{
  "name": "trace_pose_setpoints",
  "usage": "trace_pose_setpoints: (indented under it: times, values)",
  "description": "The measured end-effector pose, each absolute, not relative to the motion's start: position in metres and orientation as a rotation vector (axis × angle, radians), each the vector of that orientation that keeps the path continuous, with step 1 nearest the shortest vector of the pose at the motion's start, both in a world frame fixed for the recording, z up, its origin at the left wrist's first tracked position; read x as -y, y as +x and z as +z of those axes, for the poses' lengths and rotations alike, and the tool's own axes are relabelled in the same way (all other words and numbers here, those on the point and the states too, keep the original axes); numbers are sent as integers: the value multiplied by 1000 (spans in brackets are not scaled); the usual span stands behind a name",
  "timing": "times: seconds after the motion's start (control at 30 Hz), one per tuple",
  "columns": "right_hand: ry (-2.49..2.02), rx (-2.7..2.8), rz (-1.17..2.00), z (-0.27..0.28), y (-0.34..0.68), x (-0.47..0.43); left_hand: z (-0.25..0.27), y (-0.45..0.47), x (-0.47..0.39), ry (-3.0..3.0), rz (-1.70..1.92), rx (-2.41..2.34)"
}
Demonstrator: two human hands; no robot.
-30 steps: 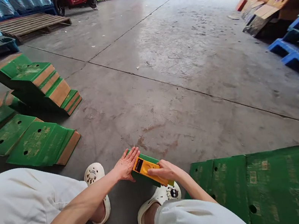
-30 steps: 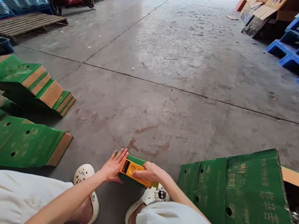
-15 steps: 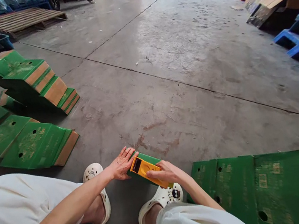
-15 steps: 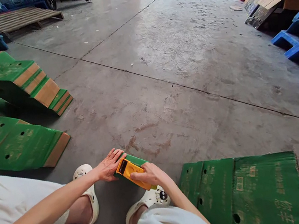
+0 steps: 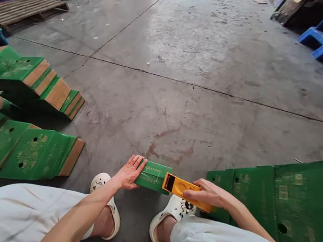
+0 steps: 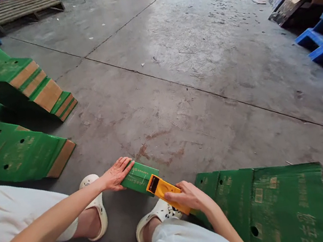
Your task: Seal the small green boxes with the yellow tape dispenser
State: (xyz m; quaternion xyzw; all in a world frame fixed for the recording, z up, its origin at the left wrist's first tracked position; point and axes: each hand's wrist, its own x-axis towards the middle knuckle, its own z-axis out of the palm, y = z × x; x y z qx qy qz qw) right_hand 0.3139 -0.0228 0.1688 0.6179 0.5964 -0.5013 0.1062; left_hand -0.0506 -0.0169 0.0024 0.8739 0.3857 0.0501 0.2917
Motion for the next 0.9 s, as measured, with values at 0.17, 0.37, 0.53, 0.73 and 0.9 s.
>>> trace_pose_setpoints:
  times: [0.17,0.37,0.53,0.73,0.9]
  values:
    - [1834,-1740,-1419,163,310,26,4,-50,19,2318,134,-1045]
    - [1832,-1774,-1443,159,308,25,5,-34,29,2343,47,-1182]
    - [1808,-1751,-1434,161,308,23,0,16,45,2413,-23,-1231]
    - [1801,-1741,-1426,159,306,17,2,36,46,2452,-26,-1191]
    - [1851,-1734,-1406,160,307,17,11,28,41,2537,7,-1097]
